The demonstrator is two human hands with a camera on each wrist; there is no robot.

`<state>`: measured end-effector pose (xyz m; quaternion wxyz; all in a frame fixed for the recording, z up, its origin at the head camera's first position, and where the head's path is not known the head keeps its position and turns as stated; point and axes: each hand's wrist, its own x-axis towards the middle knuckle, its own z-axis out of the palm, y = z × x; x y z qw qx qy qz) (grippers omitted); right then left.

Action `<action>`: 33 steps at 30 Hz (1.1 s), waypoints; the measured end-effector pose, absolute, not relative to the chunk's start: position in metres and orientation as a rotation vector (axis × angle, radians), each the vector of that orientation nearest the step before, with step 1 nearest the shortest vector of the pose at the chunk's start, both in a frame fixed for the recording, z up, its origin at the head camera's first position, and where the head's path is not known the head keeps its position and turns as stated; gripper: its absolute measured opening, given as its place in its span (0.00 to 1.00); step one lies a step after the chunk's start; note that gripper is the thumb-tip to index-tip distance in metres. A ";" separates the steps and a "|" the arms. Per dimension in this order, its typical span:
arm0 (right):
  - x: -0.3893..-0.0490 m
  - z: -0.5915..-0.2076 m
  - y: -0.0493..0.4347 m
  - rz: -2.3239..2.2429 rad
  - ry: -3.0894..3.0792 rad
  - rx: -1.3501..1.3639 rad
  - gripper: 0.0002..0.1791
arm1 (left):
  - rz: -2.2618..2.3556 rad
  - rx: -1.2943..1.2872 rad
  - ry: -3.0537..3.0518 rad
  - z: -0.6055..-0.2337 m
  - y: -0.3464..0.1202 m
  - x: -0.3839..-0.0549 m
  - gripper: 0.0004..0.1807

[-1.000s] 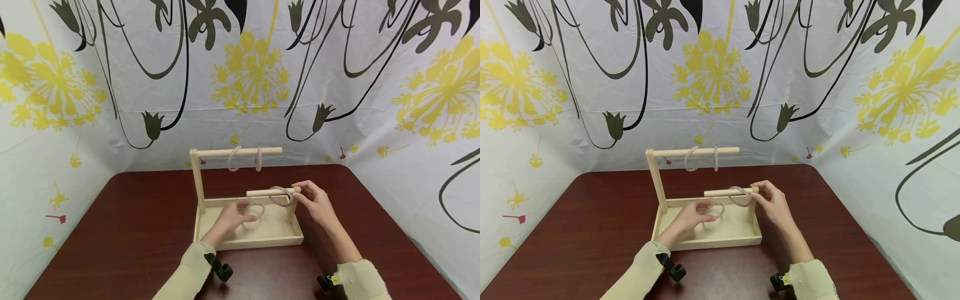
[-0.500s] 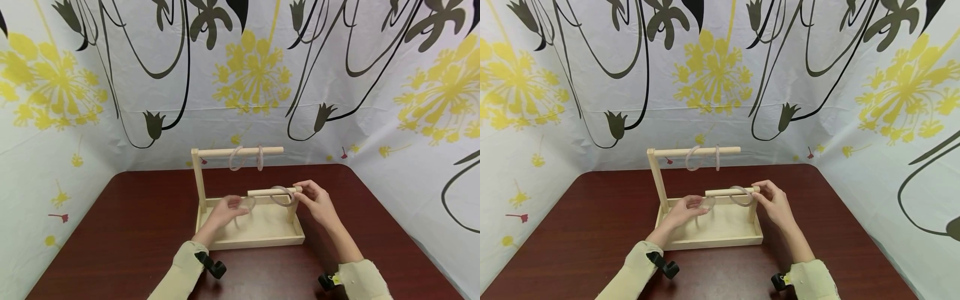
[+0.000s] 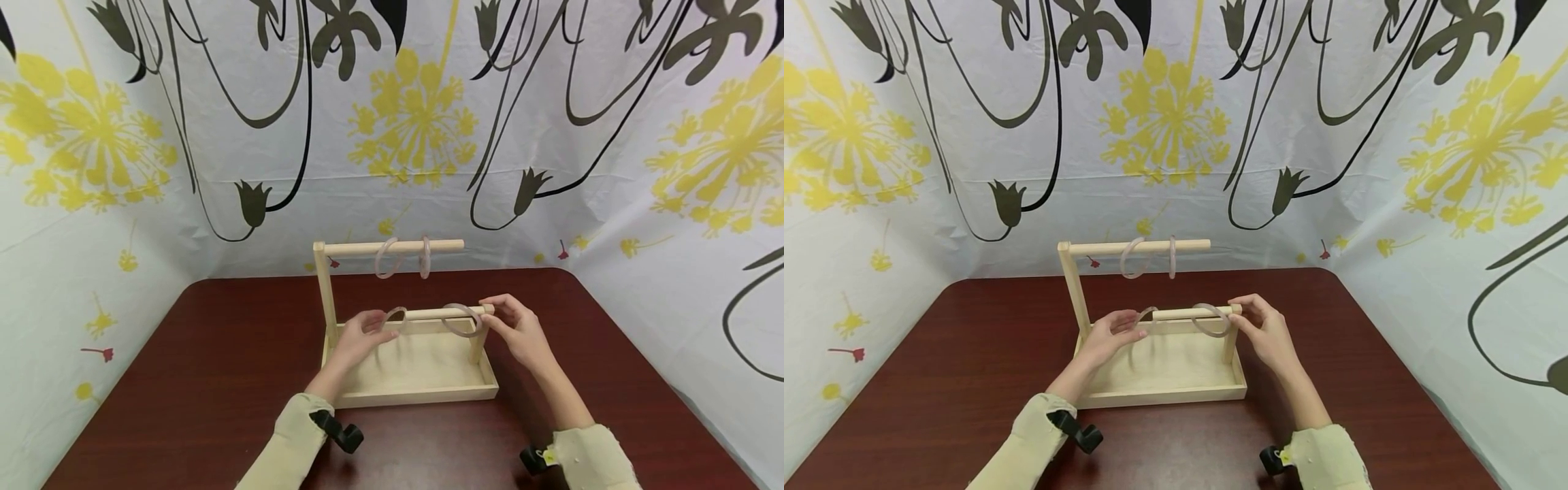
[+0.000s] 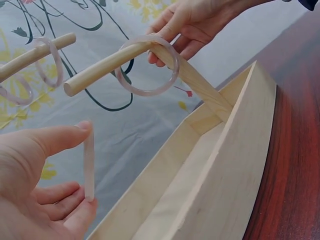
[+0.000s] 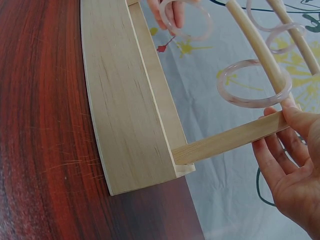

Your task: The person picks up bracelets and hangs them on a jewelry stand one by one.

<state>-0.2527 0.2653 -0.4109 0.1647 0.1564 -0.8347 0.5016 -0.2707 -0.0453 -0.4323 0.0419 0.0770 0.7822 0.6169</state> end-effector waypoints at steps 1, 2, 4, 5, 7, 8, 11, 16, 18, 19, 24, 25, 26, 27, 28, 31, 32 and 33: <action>-0.253 -0.411 0.265 1.428 -2.379 0.448 0.15 | 1.893 0.241 2.396 -0.432 -0.046 -0.271 0.32; -0.252 -0.411 0.265 1.429 -2.379 0.450 0.15 | 1.902 0.250 2.399 -0.431 -0.046 -0.271 0.31; -0.252 -0.411 0.265 1.435 -2.375 0.456 0.15 | 1.932 0.270 2.397 -0.430 -0.046 -0.271 0.31; -0.252 -0.411 0.265 1.437 -2.373 0.457 0.15 | 1.950 0.276 2.395 -0.429 -0.047 -0.270 0.30; -0.252 -0.410 0.265 1.437 -2.370 0.459 0.14 | 1.992 0.285 2.378 -0.429 -0.047 -0.270 0.29; -0.252 -0.410 0.265 1.436 -2.369 0.459 0.14 | 2.010 0.287 2.371 -0.428 -0.048 -0.270 0.29; -0.252 -0.410 0.265 1.435 -2.370 0.456 0.13 | 2.042 0.281 2.352 -0.427 -0.049 -0.270 0.28; -0.252 -0.411 0.265 1.431 -2.378 0.445 0.14 | 2.066 0.267 2.318 -0.426 -0.050 -0.270 0.29; -0.252 -0.410 0.265 1.430 -2.382 0.443 0.15 | 2.073 0.265 2.305 -0.426 -0.050 -0.270 0.29; -0.252 -0.410 0.265 1.428 -2.385 0.444 0.15 | 2.075 0.263 2.300 -0.426 -0.050 -0.270 0.29; -0.252 -0.410 0.266 1.423 -2.388 0.446 0.15 | 2.083 0.274 2.286 -0.424 -0.050 -0.269 0.29; -0.252 -0.410 0.266 1.422 -2.387 0.446 0.15 | 2.081 0.281 2.289 -0.424 -0.050 -0.269 0.29; -0.252 -0.410 0.266 1.422 -2.387 0.446 0.15 | 2.083 0.281 2.286 -0.423 -0.050 -0.269 0.29; -0.252 -0.410 0.266 1.422 -2.387 0.445 0.15 | 2.081 0.287 2.290 -0.423 -0.050 -0.269 0.29; -0.252 -0.410 0.266 1.421 -2.388 0.444 0.15 | 2.083 0.287 2.287 -0.422 -0.050 -0.269 0.30; -0.253 -0.411 0.266 1.419 -2.387 0.446 0.15 | 2.091 0.275 2.275 -0.421 -0.049 -0.268 0.30; -0.253 -0.411 0.267 1.419 -2.386 0.447 0.15 | 2.095 0.266 2.267 -0.421 -0.049 -0.268 0.30; -0.253 -0.411 0.267 1.419 -2.386 0.448 0.15 | 2.092 0.272 2.275 -0.421 -0.049 -0.268 0.30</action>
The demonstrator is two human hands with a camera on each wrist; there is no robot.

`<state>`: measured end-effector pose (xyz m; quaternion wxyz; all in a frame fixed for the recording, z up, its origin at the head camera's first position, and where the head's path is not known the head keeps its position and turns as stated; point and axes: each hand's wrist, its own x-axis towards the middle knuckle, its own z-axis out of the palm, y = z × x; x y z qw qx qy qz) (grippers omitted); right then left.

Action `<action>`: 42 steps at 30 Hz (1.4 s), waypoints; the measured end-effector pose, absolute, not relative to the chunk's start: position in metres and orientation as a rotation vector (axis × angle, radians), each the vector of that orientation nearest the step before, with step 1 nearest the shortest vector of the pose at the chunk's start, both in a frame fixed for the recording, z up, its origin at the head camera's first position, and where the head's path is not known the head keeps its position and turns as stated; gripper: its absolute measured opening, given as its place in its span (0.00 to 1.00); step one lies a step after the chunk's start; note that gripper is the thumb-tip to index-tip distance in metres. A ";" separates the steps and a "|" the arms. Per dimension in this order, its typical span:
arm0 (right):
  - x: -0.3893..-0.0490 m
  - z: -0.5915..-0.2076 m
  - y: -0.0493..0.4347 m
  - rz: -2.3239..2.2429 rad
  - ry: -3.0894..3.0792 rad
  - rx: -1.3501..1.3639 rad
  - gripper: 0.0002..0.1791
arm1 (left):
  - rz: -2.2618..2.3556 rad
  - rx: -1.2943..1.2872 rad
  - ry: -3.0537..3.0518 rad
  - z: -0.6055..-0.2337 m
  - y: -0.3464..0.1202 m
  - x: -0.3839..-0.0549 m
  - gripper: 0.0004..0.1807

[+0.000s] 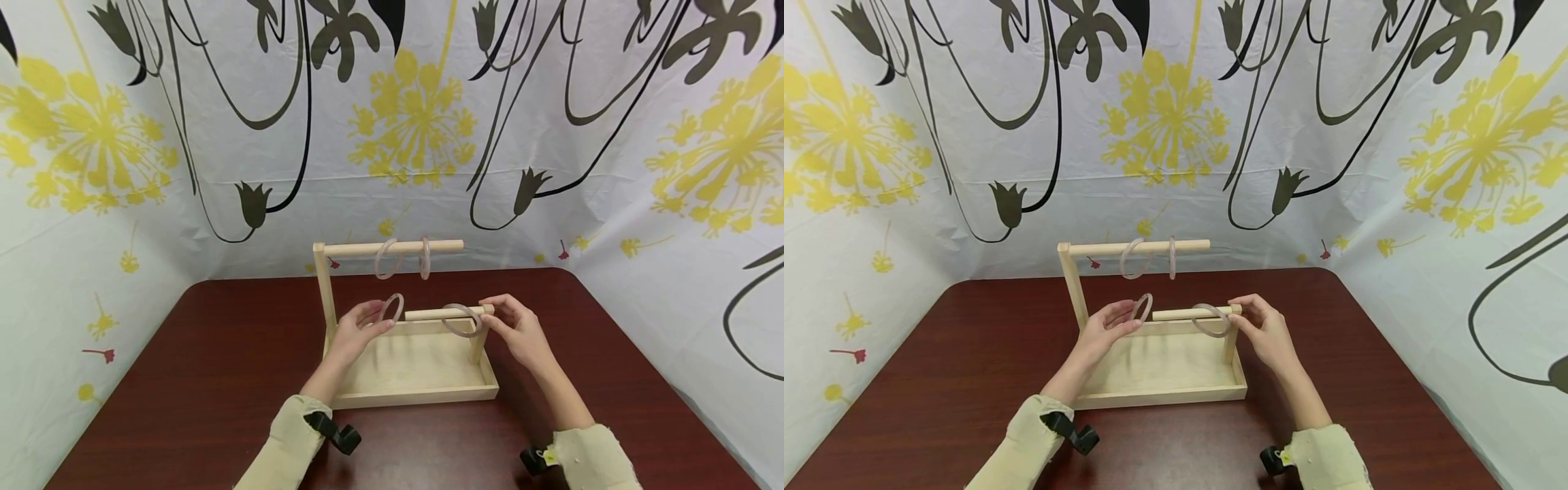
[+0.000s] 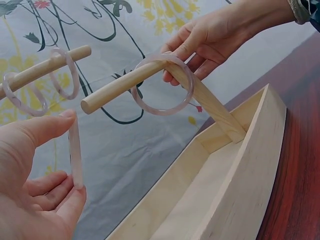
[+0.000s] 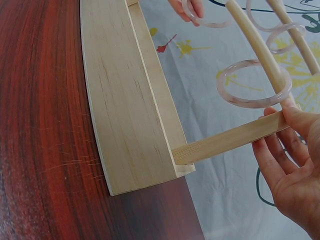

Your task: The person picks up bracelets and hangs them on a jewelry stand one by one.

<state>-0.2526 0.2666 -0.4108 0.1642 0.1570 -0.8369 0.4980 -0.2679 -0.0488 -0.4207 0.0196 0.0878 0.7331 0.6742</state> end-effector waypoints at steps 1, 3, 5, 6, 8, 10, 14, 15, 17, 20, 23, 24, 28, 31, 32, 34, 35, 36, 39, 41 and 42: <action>-0.253 -0.411 0.267 1.422 -2.384 0.449 0.15 | 2.097 0.262 2.266 -0.420 -0.049 -0.268 0.30; -0.252 -0.410 0.266 1.428 -2.382 0.453 0.15 | 2.099 0.270 2.268 -0.420 -0.048 -0.267 0.30; -0.252 -0.410 0.266 1.433 -2.382 0.455 0.15 | 2.106 0.273 2.263 -0.420 -0.048 -0.267 0.30; -0.252 -0.410 0.266 1.433 -2.382 0.456 0.15 | 2.110 0.275 2.261 -0.419 -0.048 -0.267 0.30; -0.252 -0.410 0.266 1.432 -2.382 0.457 0.15 | 2.120 0.274 2.250 -0.419 -0.047 -0.267 0.30; -0.252 -0.410 0.266 1.427 -2.382 0.455 0.15 | 2.130 0.268 2.237 -0.418 -0.047 -0.267 0.31; -0.253 -0.411 0.266 1.431 -2.382 0.448 0.15 | 2.138 0.268 2.227 -0.418 -0.046 -0.266 0.30; -0.253 -0.411 0.266 1.434 -2.381 0.447 0.15 | 2.139 0.271 2.226 -0.417 -0.046 -0.266 0.30; -0.253 -0.411 0.265 1.438 -2.379 0.450 0.15 | 2.140 0.272 2.227 -0.418 -0.046 -0.265 0.30; -0.253 -0.412 0.265 1.438 -2.378 0.450 0.15 | 2.144 0.273 2.219 -0.417 -0.045 -0.265 0.30; -0.253 -0.412 0.265 1.442 -2.377 0.445 0.14 | 2.147 0.277 2.209 -0.417 -0.044 -0.264 0.30; -0.253 -0.412 0.265 1.435 -2.381 0.447 0.14 | 2.146 0.279 2.208 -0.417 -0.044 -0.264 0.30; -0.252 -0.411 0.266 1.440 -2.385 0.441 0.14 | 2.149 0.283 2.206 -0.417 -0.043 -0.264 0.30; -0.252 -0.411 0.266 1.440 -2.387 0.437 0.15 | 2.149 0.280 2.203 -0.416 -0.043 -0.263 0.30; -0.252 -0.411 0.266 1.436 -2.388 0.440 0.15 | 2.147 0.281 2.206 -0.416 -0.042 -0.263 0.30; -0.252 -0.411 0.266 1.432 -2.390 0.442 0.15 | 2.147 0.287 2.207 -0.416 -0.042 -0.263 0.30; -0.252 -0.411 0.266 1.431 -2.390 0.443 0.15 | 2.146 0.290 2.208 -0.417 -0.042 -0.263 0.30; -0.252 -0.411 0.266 1.431 -2.390 0.443 0.15 | 2.145 0.292 2.211 -0.417 -0.042 -0.263 0.30; -0.252 -0.410 0.266 1.434 -2.388 0.444 0.15 | 2.147 0.297 2.205 -0.417 -0.041 -0.262 0.30; -0.252 -0.411 0.266 1.430 -2.388 0.445 0.14 | 2.146 0.296 2.201 -0.416 -0.041 -0.261 0.30; -0.252 -0.411 0.266 1.430 -2.388 0.445 0.14 | 2.145 0.297 2.199 -0.416 -0.041 -0.261 0.30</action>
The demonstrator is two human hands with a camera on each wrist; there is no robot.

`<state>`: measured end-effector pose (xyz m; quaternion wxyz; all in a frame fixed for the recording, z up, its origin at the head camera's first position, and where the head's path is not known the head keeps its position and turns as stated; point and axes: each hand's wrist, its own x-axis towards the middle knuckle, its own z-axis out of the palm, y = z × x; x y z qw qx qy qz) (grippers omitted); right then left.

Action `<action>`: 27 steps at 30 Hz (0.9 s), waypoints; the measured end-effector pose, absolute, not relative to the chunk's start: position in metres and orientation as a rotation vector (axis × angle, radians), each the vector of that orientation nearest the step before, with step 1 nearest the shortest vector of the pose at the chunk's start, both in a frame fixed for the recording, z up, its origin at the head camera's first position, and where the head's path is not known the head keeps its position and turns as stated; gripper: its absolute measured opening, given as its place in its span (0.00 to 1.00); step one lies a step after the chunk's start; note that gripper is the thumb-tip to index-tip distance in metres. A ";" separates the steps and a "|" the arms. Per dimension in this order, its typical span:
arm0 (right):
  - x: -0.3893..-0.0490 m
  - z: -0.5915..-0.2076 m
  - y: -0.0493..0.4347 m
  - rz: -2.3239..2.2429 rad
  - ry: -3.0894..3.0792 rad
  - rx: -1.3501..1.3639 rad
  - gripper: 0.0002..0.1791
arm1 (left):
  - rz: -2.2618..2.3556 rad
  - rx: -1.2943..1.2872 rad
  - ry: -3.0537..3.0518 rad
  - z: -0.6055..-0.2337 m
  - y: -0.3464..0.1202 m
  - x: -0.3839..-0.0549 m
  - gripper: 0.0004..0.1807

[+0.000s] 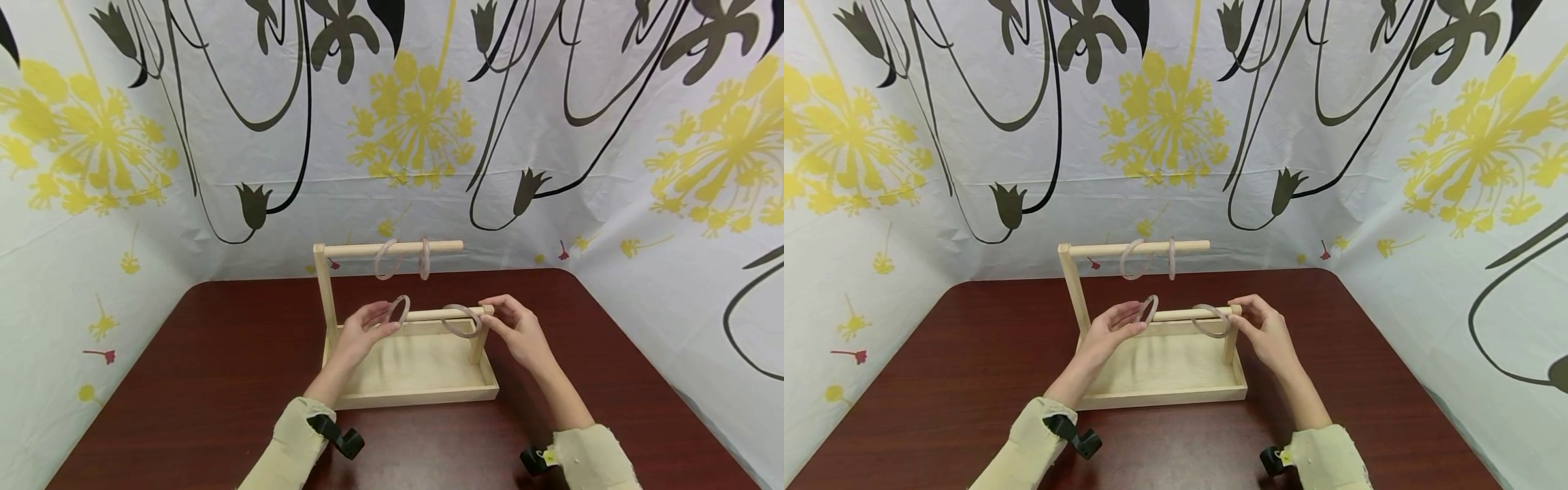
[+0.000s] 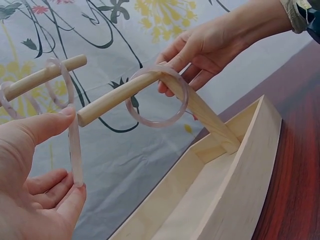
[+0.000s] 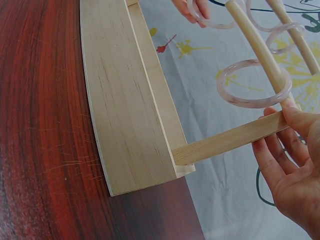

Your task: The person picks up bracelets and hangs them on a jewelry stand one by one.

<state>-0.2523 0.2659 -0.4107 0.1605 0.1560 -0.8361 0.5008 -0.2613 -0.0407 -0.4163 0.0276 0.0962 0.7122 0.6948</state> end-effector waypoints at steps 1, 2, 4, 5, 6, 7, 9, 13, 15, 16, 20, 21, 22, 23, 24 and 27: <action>-0.252 -0.411 0.266 1.431 -2.388 0.444 0.14 | 2.146 0.298 2.194 -0.416 -0.040 -0.261 0.30; -0.253 -0.411 0.266 1.432 -2.388 0.443 0.14 | 2.146 0.298 2.193 -0.417 -0.040 -0.261 0.30; -0.253 -0.411 0.266 1.430 -2.391 0.443 0.14 | 2.144 0.302 2.193 -0.417 -0.040 -0.261 0.31; -0.253 -0.411 0.266 1.435 -2.390 0.439 0.14 | 2.143 0.302 2.192 -0.417 -0.040 -0.262 0.31; -0.253 -0.411 0.266 1.435 -2.391 0.438 0.14 | 2.141 0.302 2.194 -0.418 -0.039 -0.262 0.31; -0.253 -0.411 0.266 1.437 -2.391 0.438 0.15 | 2.140 0.302 2.196 -0.418 -0.039 -0.262 0.31; -0.253 -0.412 0.266 1.436 -2.391 0.440 0.15 | 2.133 0.311 2.204 -0.419 -0.038 -0.262 0.31; -0.253 -0.412 0.265 1.442 -2.382 0.446 0.14 | 2.128 0.320 2.210 -0.420 -0.038 -0.262 0.31; -0.253 -0.412 0.265 1.445 -2.378 0.450 0.14 | 2.125 0.332 2.213 -0.420 -0.037 -0.262 0.31; -0.253 -0.412 0.265 1.445 -2.377 0.452 0.14 | 2.129 0.328 2.203 -0.420 -0.037 -0.262 0.31; -0.253 -0.412 0.265 1.454 -2.375 0.450 0.15 | 2.127 0.342 2.187 -0.421 -0.036 -0.262 0.31; -0.253 -0.412 0.265 1.457 -2.374 0.447 0.15 | 2.128 0.343 2.182 -0.421 -0.036 -0.263 0.32; -0.253 -0.412 0.265 1.456 -2.376 0.448 0.15 | 2.129 0.344 2.176 -0.421 -0.036 -0.262 0.32; -0.253 -0.412 0.265 1.461 -2.376 0.444 0.15 | 2.128 0.347 2.175 -0.421 -0.035 -0.262 0.32; -0.253 -0.412 0.266 1.459 -2.379 0.445 0.15 | 2.129 0.350 2.173 -0.421 -0.035 -0.262 0.32; -0.253 -0.412 0.265 1.460 -2.382 0.437 0.15 | 2.132 0.358 2.168 -0.421 -0.034 -0.262 0.32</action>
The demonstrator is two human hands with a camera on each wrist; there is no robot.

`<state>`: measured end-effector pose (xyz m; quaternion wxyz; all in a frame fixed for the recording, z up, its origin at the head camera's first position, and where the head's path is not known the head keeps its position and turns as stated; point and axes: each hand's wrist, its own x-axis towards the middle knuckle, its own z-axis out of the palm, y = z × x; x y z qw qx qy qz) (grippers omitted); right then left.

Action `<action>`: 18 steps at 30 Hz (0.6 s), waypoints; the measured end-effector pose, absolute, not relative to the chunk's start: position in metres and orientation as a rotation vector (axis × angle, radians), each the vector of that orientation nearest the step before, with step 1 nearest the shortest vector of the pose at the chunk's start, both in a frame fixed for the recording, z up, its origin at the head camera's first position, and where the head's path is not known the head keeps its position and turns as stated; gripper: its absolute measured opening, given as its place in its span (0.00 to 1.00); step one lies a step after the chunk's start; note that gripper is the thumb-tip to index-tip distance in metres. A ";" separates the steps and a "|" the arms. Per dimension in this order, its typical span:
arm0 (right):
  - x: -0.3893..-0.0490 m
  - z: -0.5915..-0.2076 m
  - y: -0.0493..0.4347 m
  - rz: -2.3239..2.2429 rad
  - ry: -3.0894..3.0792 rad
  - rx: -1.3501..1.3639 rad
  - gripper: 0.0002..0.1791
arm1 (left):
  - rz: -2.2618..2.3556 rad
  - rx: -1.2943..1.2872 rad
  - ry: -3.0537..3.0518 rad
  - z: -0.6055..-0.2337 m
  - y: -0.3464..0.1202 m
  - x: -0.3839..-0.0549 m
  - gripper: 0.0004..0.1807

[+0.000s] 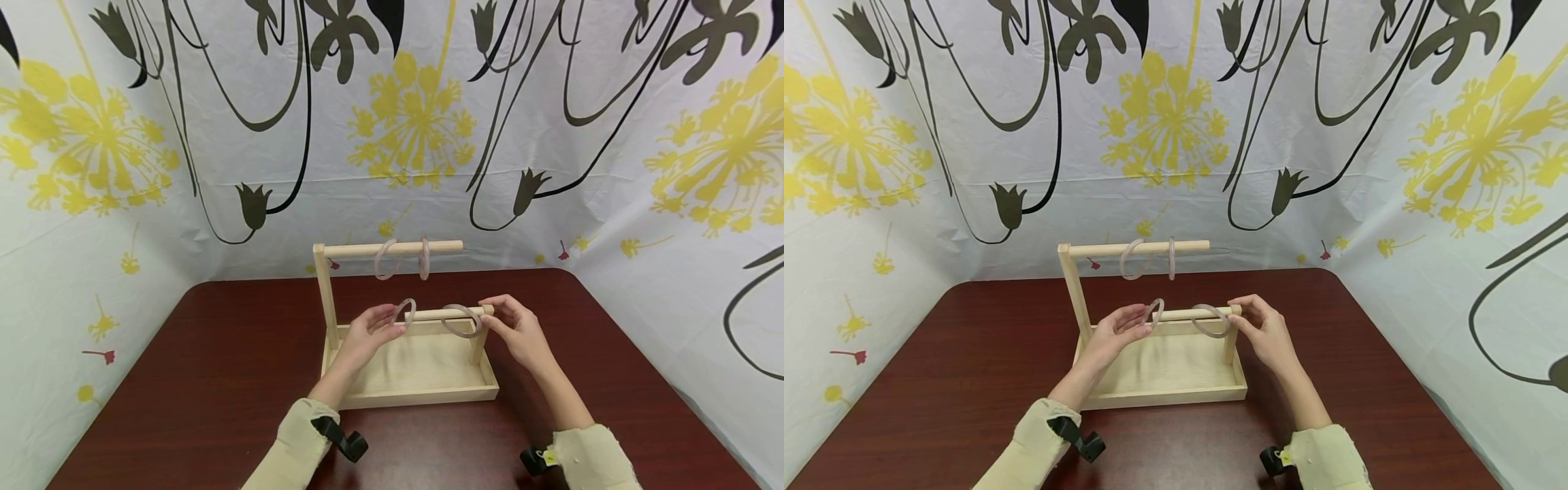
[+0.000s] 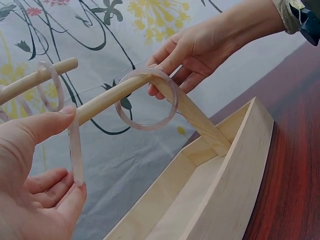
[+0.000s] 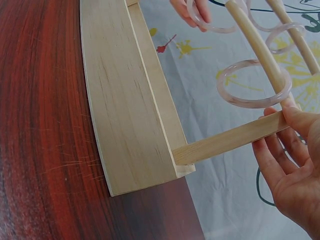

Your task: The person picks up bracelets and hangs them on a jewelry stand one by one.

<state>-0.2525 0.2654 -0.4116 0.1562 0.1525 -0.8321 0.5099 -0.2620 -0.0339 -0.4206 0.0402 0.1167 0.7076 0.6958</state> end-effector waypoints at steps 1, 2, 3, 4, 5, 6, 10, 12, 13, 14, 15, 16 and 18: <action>-0.252 -0.411 0.266 1.454 -2.385 0.438 0.15 | 2.131 0.359 2.168 -0.420 -0.033 -0.262 0.32; -0.252 -0.411 0.265 1.453 -2.384 0.435 0.15 | 2.131 0.361 2.168 -0.420 -0.033 -0.261 0.32; -0.252 -0.411 0.265 1.446 -2.386 0.438 0.15 | 2.132 0.363 2.165 -0.420 -0.033 -0.261 0.32; -0.252 -0.411 0.265 1.447 -2.384 0.437 0.15 | 2.133 0.363 2.161 -0.420 -0.032 -0.261 0.31; -0.252 -0.411 0.265 1.443 -2.385 0.441 0.15 | 2.136 0.363 2.155 -0.420 -0.032 -0.261 0.31; -0.252 -0.411 0.266 1.441 -2.384 0.443 0.15 | 2.134 0.372 2.155 -0.420 -0.031 -0.260 0.31; -0.252 -0.411 0.266 1.444 -2.381 0.450 0.15 | 2.132 0.397 2.147 -0.421 -0.029 -0.260 0.31; -0.252 -0.410 0.265 1.446 -2.379 0.450 0.16 | 2.126 0.412 2.152 -0.422 -0.028 -0.260 0.31; -0.252 -0.410 0.265 1.445 -2.378 0.450 0.16 | 2.124 0.413 2.152 -0.422 -0.027 -0.260 0.31; -0.252 -0.411 0.265 1.445 -2.377 0.450 0.16 | 2.121 0.416 2.154 -0.422 -0.026 -0.260 0.31; -0.252 -0.411 0.266 1.446 -2.376 0.450 0.16 | 2.119 0.419 2.156 -0.422 -0.026 -0.260 0.31; -0.252 -0.411 0.266 1.447 -2.375 0.451 0.15 | 2.118 0.421 2.156 -0.421 -0.025 -0.260 0.31; -0.252 -0.411 0.266 1.450 -2.373 0.454 0.16 | 2.113 0.418 2.158 -0.421 -0.023 -0.260 0.31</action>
